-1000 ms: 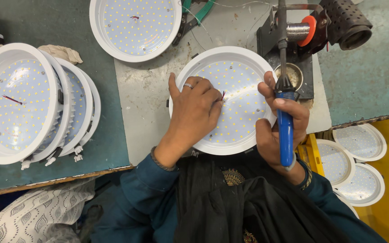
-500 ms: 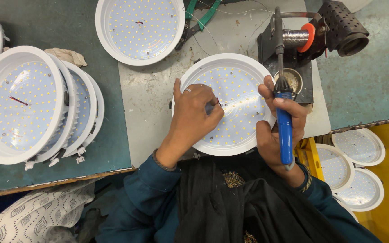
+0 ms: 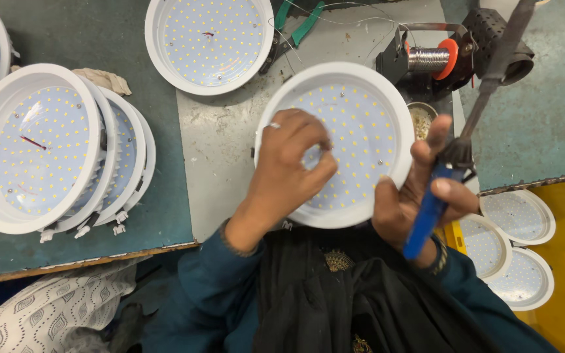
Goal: The person uses a soldering iron to attach wires to the center of circular LED light panels. They repeatedly solder connections, move finished units aside, and bring new panels into position.
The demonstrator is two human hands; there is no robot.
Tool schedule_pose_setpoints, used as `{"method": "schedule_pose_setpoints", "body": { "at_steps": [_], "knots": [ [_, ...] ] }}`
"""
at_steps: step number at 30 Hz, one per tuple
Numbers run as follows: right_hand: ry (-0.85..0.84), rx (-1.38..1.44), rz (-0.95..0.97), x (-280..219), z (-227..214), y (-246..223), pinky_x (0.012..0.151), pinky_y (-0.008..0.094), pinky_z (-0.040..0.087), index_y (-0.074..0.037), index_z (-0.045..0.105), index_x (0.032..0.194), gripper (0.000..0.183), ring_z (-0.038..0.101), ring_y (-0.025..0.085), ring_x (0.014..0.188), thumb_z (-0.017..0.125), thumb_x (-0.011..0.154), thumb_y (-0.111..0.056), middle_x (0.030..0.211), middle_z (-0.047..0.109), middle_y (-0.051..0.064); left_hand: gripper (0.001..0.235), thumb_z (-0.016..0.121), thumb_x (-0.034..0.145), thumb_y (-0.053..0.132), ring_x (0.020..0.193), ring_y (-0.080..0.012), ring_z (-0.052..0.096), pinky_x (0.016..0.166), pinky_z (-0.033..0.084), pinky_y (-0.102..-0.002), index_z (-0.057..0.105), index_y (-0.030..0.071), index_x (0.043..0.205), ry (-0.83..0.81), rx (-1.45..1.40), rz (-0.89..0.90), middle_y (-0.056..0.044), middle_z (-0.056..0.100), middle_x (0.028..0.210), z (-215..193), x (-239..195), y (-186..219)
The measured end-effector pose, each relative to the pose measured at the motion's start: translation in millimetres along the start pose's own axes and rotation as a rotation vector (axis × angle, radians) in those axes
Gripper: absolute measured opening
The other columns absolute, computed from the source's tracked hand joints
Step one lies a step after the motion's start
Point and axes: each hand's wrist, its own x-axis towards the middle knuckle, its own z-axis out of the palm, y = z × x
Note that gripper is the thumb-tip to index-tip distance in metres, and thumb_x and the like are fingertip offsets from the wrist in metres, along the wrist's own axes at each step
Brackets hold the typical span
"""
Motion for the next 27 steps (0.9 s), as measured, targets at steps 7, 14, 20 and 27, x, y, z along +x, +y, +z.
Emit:
{"method": "schedule_pose_setpoints", "body": {
  "at_steps": [7,14,20,27],
  "knots": [
    [-0.099,-0.002,0.024,-2,0,18,0.135,0.047,0.011,-0.018,0.027,0.135,0.072,0.014,0.026,0.163,0.039,0.077,0.024,0.161,0.039,0.004,0.008,0.071,0.077,0.011,0.111,-0.0264,0.061,0.106,0.031,-0.049,0.070,0.013,0.085,0.006,0.217,-0.003,0.000,0.070,0.091,-2,-3,-5],
    [-0.141,0.042,0.086,-26,-10,22,0.137,0.045,0.014,-0.021,0.028,0.137,0.071,0.020,0.028,0.163,0.038,0.082,0.024,0.159,0.044,0.011,0.004,0.072,0.086,0.011,0.105,-0.0213,0.064,0.110,0.028,-0.051,0.073,0.013,0.090,-0.045,0.281,-0.082,0.001,0.071,0.090,7,-16,-15],
    [-0.237,-0.069,0.100,-38,-22,24,0.135,0.049,0.017,-0.018,0.027,0.133,0.068,0.018,0.035,0.161,0.040,0.081,0.023,0.162,0.040,0.021,0.006,0.073,0.082,0.013,0.114,-0.0241,0.065,0.111,0.026,-0.052,0.070,0.010,0.087,0.081,0.265,-0.033,0.001,0.072,0.095,17,-37,-9],
    [-0.232,-0.081,0.121,-45,-19,28,0.136,0.050,0.019,-0.016,0.028,0.132,0.067,0.021,0.036,0.159,0.038,0.078,0.023,0.156,0.047,0.019,0.008,0.076,0.090,0.019,0.127,-0.0272,0.057,0.110,0.025,-0.048,0.073,0.011,0.090,0.189,0.470,-0.146,-0.002,0.070,0.112,29,-44,-8]
  ]
}}
